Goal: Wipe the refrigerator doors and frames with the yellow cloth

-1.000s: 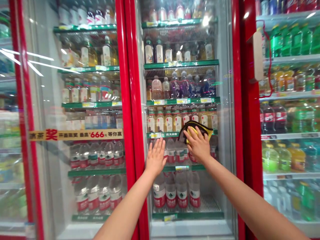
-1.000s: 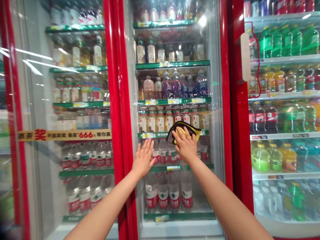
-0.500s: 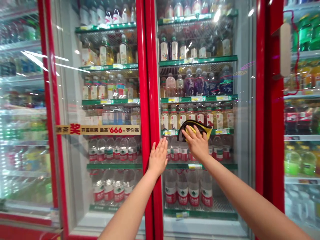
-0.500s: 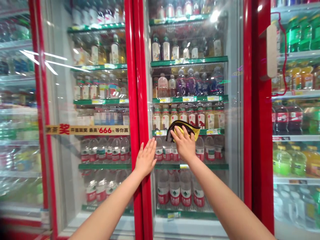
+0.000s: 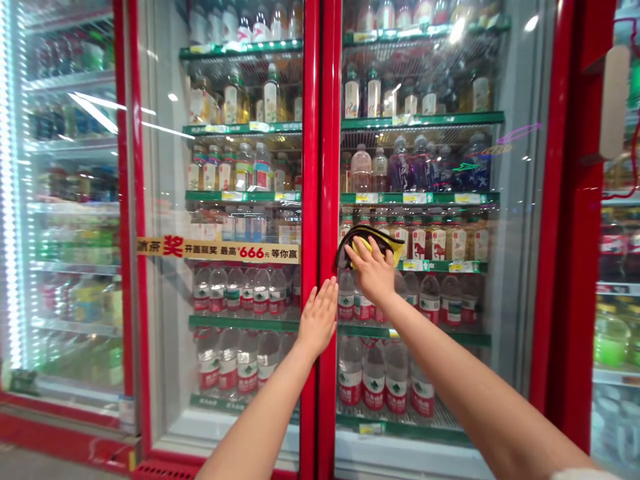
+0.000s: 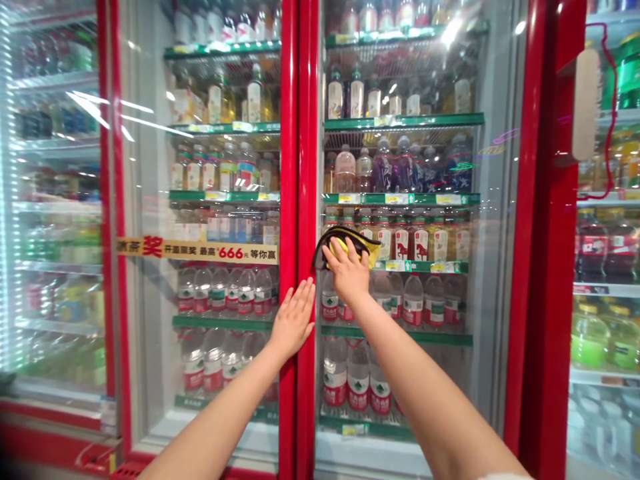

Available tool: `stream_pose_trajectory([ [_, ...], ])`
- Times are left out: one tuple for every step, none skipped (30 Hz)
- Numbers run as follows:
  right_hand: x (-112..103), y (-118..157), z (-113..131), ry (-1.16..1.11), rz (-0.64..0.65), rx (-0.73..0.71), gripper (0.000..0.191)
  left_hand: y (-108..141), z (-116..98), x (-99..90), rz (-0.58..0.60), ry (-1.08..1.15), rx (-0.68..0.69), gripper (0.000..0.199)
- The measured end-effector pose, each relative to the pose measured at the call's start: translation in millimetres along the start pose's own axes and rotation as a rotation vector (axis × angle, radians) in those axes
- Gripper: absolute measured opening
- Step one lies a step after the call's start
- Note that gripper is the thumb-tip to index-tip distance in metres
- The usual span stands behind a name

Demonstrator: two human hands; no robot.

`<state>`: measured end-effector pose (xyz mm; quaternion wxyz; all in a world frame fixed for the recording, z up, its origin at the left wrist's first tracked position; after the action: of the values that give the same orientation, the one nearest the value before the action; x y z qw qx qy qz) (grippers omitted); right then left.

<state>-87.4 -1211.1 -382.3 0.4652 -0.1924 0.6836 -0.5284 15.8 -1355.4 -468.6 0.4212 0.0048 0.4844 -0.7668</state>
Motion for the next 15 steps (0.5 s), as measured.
stream_pose_trajectory([
  [2,-8,9,-0.005,-0.002,0.016,0.059,2,-1,-0.1,0.005,-0.002,-0.007,0.097],
  [5,-11,16,-0.009,0.010,0.013,0.060,4,-2,-0.1,0.010,-0.005,-0.015,0.098],
  [9,-10,22,-0.011,0.035,-0.008,0.060,6,-3,0.0,0.018,-0.008,-0.025,0.099],
  [12,-5,26,-0.011,0.072,-0.045,0.060,9,-4,0.3,0.026,-0.009,-0.035,0.098],
  [16,4,27,-0.011,0.114,-0.095,0.060,12,-5,0.6,0.035,-0.009,-0.044,0.096],
  [19,14,26,-0.012,0.158,-0.151,0.059,14,-5,0.9,0.041,-0.006,-0.048,0.095],
  [21,23,24,-0.012,0.200,-0.205,0.059,17,-5,1.3,0.044,-0.004,-0.049,0.093],
  [21,29,22,-0.011,0.234,-0.253,0.058,19,-6,1.7,0.045,-0.001,-0.047,0.091],
  [19,30,20,-0.008,0.260,-0.292,0.058,21,-6,2.1,0.044,0.000,-0.042,0.090],
  [16,27,18,-0.003,0.274,-0.316,0.058,22,-6,2.5,0.040,-0.001,-0.038,0.089],
  [11,19,16,0.006,0.277,-0.322,0.058,22,-6,2.8,0.035,-0.005,-0.039,0.088],
  [5,7,15,0.018,0.266,-0.310,0.058,22,-6,3.0,0.028,-0.010,-0.042,0.087],
  [-3,-7,15,0.032,0.247,-0.285,0.058,22,-6,3.0,0.018,-0.017,-0.047,0.087],
  [-11,-20,14,0.047,0.223,-0.254,0.058,22,-7,2.8,0.006,-0.023,-0.051,0.086],
  [-18,-31,12,0.063,0.199,-0.220,0.059,22,-8,2.5,-0.007,-0.029,-0.057,0.086],
])
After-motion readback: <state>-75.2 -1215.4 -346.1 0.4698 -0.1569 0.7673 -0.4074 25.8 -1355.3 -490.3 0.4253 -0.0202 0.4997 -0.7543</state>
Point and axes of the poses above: each hand's wrist, its own y-axis away from the middle knuckle, its own x-axis out of the palm, z = x × y, the point moved 2 cm from there along -y, towards the middle knuckle, and after that the axes turned 14 degrees about -y, right-handed, at the moved point
